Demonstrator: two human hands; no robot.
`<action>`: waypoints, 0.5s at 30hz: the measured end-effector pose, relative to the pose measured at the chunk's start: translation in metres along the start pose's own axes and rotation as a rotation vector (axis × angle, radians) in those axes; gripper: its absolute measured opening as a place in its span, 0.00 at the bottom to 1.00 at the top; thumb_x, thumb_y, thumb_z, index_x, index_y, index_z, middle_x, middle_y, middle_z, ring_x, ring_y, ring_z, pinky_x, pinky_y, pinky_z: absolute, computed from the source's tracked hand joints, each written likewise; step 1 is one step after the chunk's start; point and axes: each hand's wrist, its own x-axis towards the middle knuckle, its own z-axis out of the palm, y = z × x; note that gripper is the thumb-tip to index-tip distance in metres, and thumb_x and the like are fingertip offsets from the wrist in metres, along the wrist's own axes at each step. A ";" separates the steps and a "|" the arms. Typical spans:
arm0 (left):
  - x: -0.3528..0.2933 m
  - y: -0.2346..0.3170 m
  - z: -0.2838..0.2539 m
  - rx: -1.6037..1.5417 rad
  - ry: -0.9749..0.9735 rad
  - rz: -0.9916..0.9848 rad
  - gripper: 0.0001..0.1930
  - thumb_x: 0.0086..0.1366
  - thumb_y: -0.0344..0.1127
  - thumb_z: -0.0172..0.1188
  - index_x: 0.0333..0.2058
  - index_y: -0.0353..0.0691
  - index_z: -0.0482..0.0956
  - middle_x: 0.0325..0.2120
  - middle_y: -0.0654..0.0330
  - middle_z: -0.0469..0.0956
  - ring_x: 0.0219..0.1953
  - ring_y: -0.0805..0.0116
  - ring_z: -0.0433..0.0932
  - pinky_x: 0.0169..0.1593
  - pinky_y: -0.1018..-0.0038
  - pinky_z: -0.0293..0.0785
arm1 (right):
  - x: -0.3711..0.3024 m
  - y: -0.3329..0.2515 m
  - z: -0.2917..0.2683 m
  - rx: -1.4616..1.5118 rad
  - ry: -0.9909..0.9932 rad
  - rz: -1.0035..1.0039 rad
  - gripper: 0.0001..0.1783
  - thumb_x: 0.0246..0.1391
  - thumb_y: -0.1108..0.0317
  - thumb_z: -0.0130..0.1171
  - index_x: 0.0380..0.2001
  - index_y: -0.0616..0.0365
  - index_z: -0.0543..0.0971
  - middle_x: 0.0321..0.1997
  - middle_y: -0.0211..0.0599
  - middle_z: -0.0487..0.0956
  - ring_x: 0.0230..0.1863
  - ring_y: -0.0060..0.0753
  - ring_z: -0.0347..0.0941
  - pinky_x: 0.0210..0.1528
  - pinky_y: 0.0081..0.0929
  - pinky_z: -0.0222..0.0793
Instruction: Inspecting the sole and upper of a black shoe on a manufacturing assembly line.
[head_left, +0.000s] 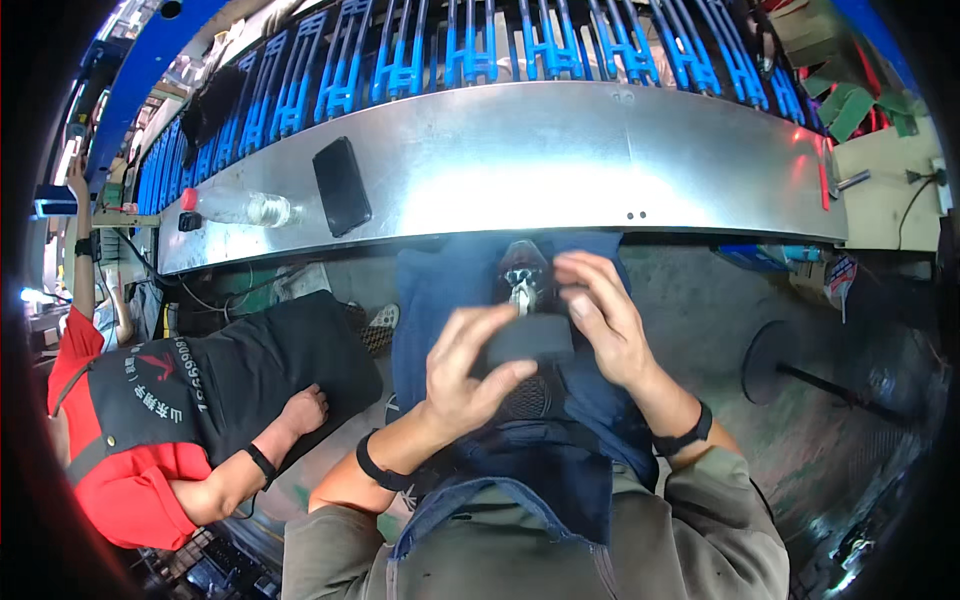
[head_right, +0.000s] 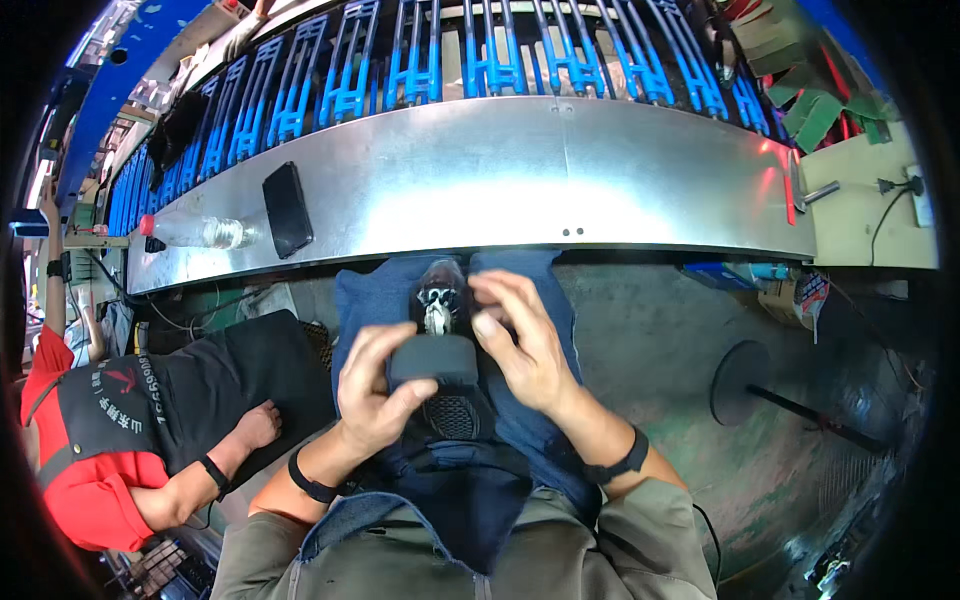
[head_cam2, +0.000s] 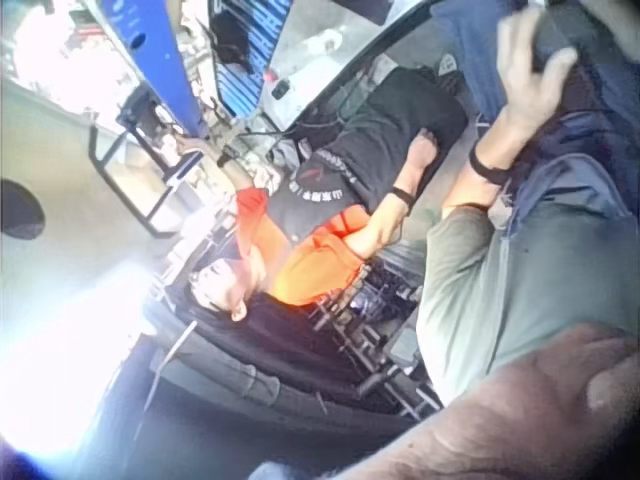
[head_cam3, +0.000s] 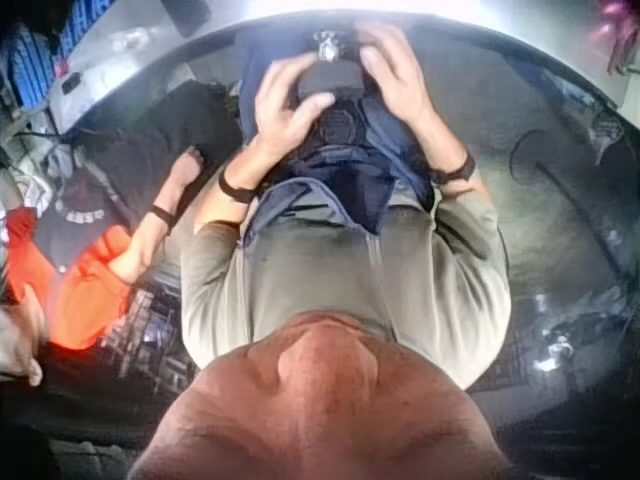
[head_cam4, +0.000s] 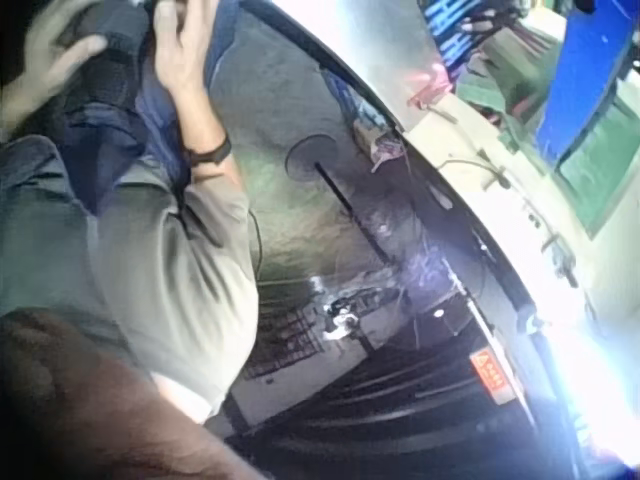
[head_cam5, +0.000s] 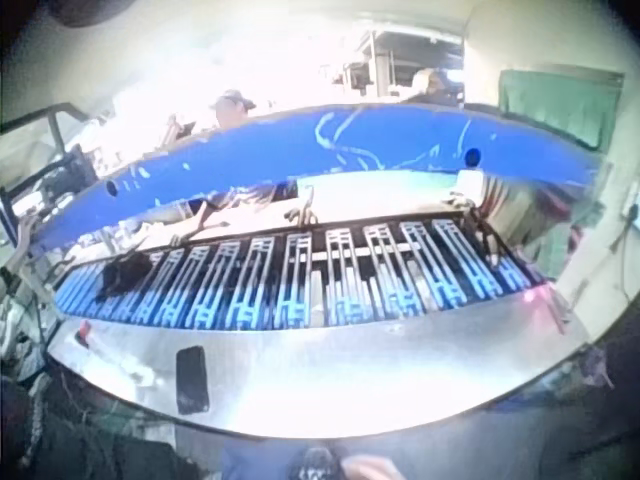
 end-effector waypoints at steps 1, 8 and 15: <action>0.009 -0.005 0.002 0.014 0.028 -0.063 0.28 0.57 0.36 0.76 0.54 0.32 0.79 0.45 0.49 0.78 0.45 0.58 0.78 0.45 0.67 0.76 | -0.006 -0.003 0.000 0.065 0.016 0.006 0.28 0.63 0.63 0.64 0.63 0.64 0.73 0.61 0.47 0.71 0.55 0.38 0.74 0.57 0.33 0.73; 0.044 -0.025 0.009 -0.249 -0.109 -0.434 0.22 0.60 0.34 0.74 0.51 0.36 0.78 0.43 0.58 0.70 0.43 0.69 0.71 0.46 0.72 0.72 | 0.004 -0.001 0.008 -0.144 0.038 0.019 0.25 0.60 0.68 0.67 0.57 0.63 0.74 0.50 0.46 0.70 0.44 0.36 0.71 0.45 0.31 0.73; 0.067 -0.032 0.010 -0.084 -0.230 -0.413 0.24 0.59 0.34 0.74 0.52 0.35 0.76 0.45 0.51 0.72 0.48 0.56 0.75 0.52 0.66 0.74 | 0.022 0.009 0.002 -0.095 0.037 0.071 0.28 0.56 0.70 0.70 0.58 0.62 0.73 0.49 0.44 0.70 0.43 0.37 0.70 0.44 0.31 0.72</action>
